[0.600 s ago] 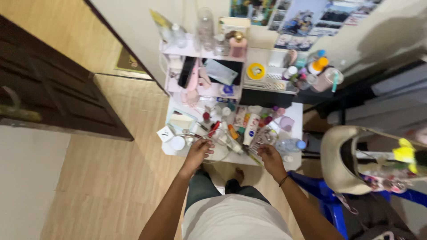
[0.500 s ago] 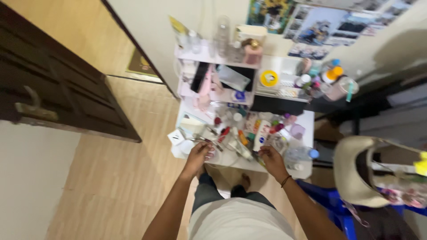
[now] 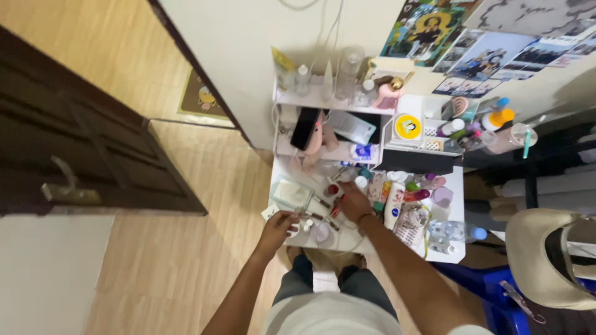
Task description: The person organizes a cluttered white table by picking up various cosmetic bottles, tubes, and small containers, then placing them into a multi-tiered white organizer. They handle items one at a time, occasionally wiping surfaces with a cloth, and continue arranging the contents until the organizer is filled.
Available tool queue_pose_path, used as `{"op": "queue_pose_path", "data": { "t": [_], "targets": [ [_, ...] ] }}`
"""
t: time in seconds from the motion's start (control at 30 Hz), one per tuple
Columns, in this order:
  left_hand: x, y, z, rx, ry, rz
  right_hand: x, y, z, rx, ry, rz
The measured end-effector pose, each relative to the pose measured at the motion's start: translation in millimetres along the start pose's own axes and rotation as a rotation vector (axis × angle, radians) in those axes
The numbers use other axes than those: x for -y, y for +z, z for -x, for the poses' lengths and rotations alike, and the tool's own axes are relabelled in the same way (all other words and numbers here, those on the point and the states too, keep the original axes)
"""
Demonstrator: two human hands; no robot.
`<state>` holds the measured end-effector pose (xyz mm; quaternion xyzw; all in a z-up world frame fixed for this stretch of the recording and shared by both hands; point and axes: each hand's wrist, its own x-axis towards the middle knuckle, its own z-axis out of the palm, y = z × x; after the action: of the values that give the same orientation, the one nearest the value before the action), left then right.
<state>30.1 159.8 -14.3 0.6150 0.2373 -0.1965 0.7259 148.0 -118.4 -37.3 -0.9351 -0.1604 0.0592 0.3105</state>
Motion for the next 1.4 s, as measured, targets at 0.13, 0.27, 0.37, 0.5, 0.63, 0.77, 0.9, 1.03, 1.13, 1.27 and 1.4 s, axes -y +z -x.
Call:
{"op": "queue_pose_path", "data": {
  "t": [0.13,0.27,0.37,0.5,0.63,0.77,0.9,1.03,1.13,1.27,1.4],
  "targets": [
    [-12.9,-11.4,-14.5,0.032,0.025,-0.066,12.2,25.0,-24.1,0.043,0.141,-0.073],
    [-19.6,-5.4,-33.6,0.02,0.022,-0.162,6.9,30.1,-29.3,0.169,0.193,-0.006],
    [-25.5,4.8,-46.2,0.097,0.149,-0.232,11.8,10.9,-20.0,0.189,0.156,-0.027],
    [-50.3,38.2,-48.1,0.098,0.368,-0.623,40.3,-53.8,12.7,0.005,0.129,-0.251],
    [-72.2,95.1,-47.1,0.209,0.745,-0.691,55.5,-125.0,37.0,-0.063,0.227,-0.37],
    [-71.4,165.1,-49.6,0.411,0.439,-0.422,45.4,-171.7,63.3,-0.259,0.182,-0.378],
    [-70.1,217.1,-64.0,0.436,0.461,-0.387,13.4,-202.1,72.6,-0.339,0.297,-0.312],
    [-63.9,267.0,-89.4,0.368,0.396,-0.351,-23.9,-225.4,67.4,-0.368,0.166,-0.448],
    [-60.0,299.0,-115.8,0.3,0.492,-0.375,-52.8,-243.6,54.2,-0.364,0.112,-0.324],
    [-54.6,339.5,-147.2,0.196,0.58,-0.355,-96.6,-257.7,13.4,-0.408,0.08,-0.232],
    [-38.5,345.2,-146.2,0.174,0.484,-0.383,-139.7,-251.1,-25.3,-0.407,0.194,-0.249]
  ]
}}
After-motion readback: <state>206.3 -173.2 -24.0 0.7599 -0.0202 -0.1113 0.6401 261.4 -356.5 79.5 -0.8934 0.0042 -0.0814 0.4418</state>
